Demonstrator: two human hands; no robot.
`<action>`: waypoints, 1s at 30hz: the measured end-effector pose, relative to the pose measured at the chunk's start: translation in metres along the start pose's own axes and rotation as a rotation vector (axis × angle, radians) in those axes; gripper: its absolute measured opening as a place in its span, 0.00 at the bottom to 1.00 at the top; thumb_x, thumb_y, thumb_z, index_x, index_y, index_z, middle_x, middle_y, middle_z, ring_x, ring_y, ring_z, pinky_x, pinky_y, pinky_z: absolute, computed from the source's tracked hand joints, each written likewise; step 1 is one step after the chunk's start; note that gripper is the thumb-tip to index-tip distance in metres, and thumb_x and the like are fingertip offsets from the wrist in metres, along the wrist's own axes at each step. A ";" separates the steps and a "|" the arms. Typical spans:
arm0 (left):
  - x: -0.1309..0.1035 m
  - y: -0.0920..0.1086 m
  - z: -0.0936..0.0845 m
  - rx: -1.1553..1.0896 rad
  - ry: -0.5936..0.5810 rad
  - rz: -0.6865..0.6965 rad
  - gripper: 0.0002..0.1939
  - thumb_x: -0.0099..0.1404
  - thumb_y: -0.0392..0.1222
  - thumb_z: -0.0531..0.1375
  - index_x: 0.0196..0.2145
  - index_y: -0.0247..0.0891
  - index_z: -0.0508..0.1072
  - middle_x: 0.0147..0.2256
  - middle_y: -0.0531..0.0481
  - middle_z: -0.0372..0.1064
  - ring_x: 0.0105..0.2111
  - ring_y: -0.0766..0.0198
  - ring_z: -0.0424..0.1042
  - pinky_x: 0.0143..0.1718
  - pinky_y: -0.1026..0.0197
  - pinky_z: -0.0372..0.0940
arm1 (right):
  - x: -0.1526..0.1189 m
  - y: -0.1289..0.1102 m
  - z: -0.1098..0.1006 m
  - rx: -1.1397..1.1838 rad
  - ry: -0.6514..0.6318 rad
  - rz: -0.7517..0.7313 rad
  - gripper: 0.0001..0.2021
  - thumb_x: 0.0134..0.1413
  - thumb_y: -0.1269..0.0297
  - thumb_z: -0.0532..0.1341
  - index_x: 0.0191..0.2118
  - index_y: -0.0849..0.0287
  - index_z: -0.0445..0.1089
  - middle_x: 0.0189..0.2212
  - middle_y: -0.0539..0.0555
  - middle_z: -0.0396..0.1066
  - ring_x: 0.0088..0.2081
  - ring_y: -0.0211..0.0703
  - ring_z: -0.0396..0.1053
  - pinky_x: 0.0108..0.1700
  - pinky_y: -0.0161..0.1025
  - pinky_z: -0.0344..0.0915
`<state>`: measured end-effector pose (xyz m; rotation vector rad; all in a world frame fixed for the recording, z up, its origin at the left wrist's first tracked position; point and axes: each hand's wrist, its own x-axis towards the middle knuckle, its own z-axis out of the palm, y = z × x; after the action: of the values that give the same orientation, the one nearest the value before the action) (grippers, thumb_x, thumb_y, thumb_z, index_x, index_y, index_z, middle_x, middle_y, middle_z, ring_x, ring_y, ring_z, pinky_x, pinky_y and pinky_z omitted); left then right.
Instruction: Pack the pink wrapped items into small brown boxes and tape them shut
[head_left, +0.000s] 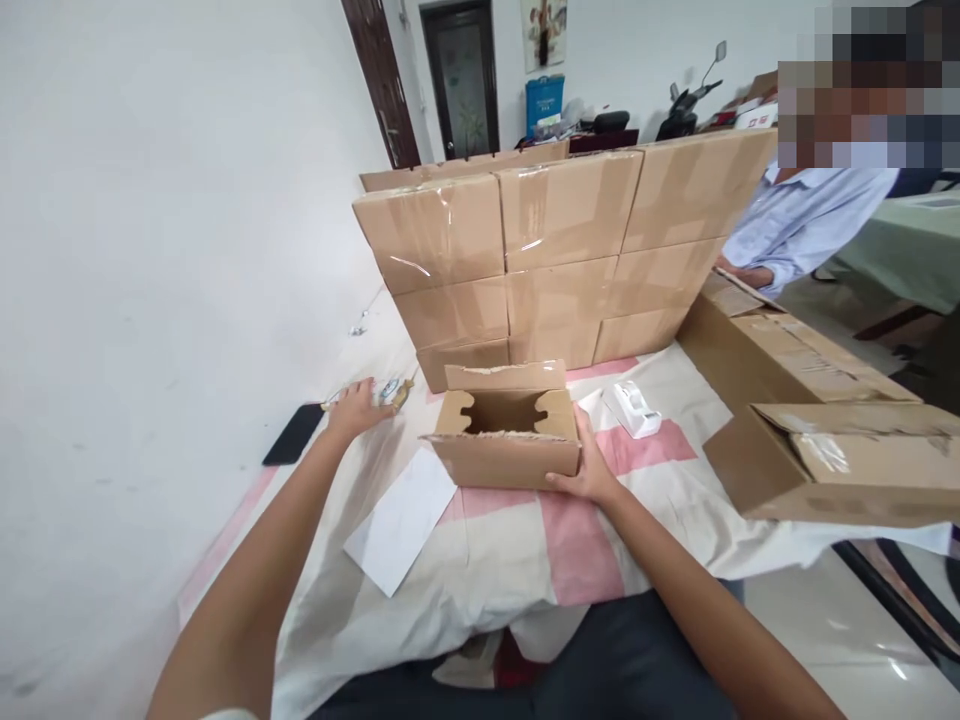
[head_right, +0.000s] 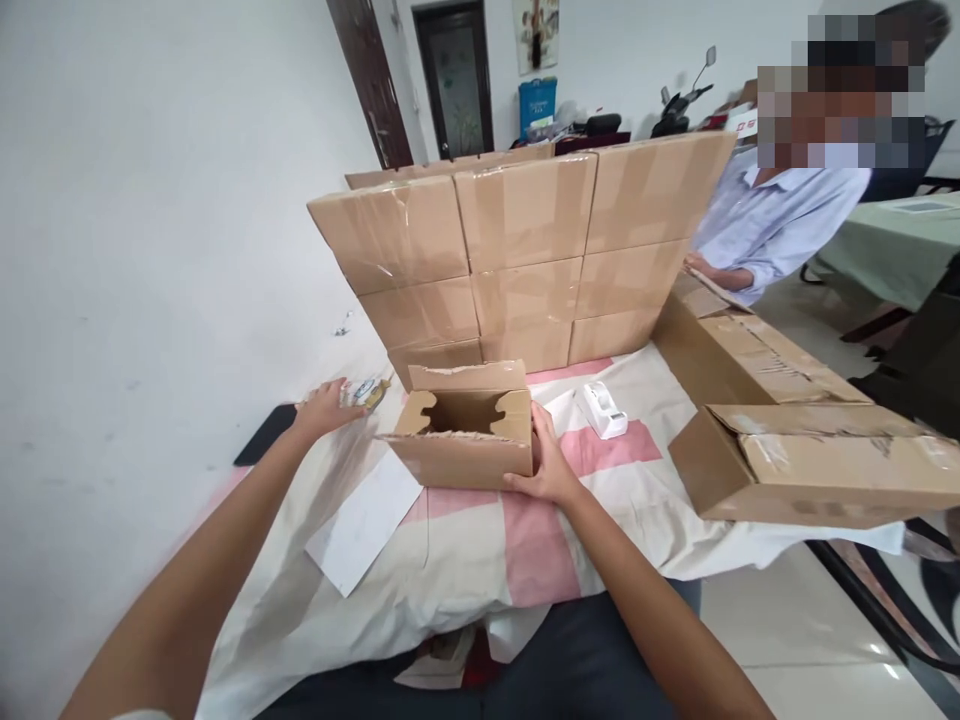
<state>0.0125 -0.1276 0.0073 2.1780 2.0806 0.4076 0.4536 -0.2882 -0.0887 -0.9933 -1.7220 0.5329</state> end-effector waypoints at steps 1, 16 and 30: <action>0.009 -0.003 0.003 0.057 -0.055 0.032 0.44 0.53 0.50 0.68 0.65 0.37 0.63 0.69 0.30 0.55 0.68 0.30 0.53 0.64 0.29 0.49 | 0.001 -0.002 0.001 -0.005 -0.021 -0.025 0.63 0.46 0.38 0.71 0.76 0.56 0.33 0.72 0.68 0.38 0.75 0.68 0.39 0.72 0.65 0.45; 0.052 -0.034 0.034 0.350 -0.278 0.170 0.42 0.66 0.49 0.53 0.73 0.35 0.47 0.71 0.33 0.50 0.69 0.38 0.53 0.66 0.33 0.48 | 0.002 -0.010 0.007 -0.011 -0.095 -0.042 0.62 0.44 0.42 0.72 0.75 0.53 0.33 0.70 0.66 0.42 0.74 0.68 0.42 0.72 0.63 0.48; 0.014 -0.007 0.004 -0.018 0.000 0.016 0.34 0.71 0.43 0.50 0.72 0.34 0.49 0.71 0.29 0.50 0.71 0.35 0.47 0.66 0.23 0.39 | 0.000 -0.013 0.012 -0.042 -0.077 -0.101 0.63 0.44 0.44 0.73 0.76 0.53 0.33 0.71 0.67 0.40 0.74 0.67 0.40 0.72 0.64 0.46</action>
<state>0.0068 -0.1129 0.0033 2.1864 2.0524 0.4260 0.4372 -0.2944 -0.0833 -0.9205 -1.8482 0.4770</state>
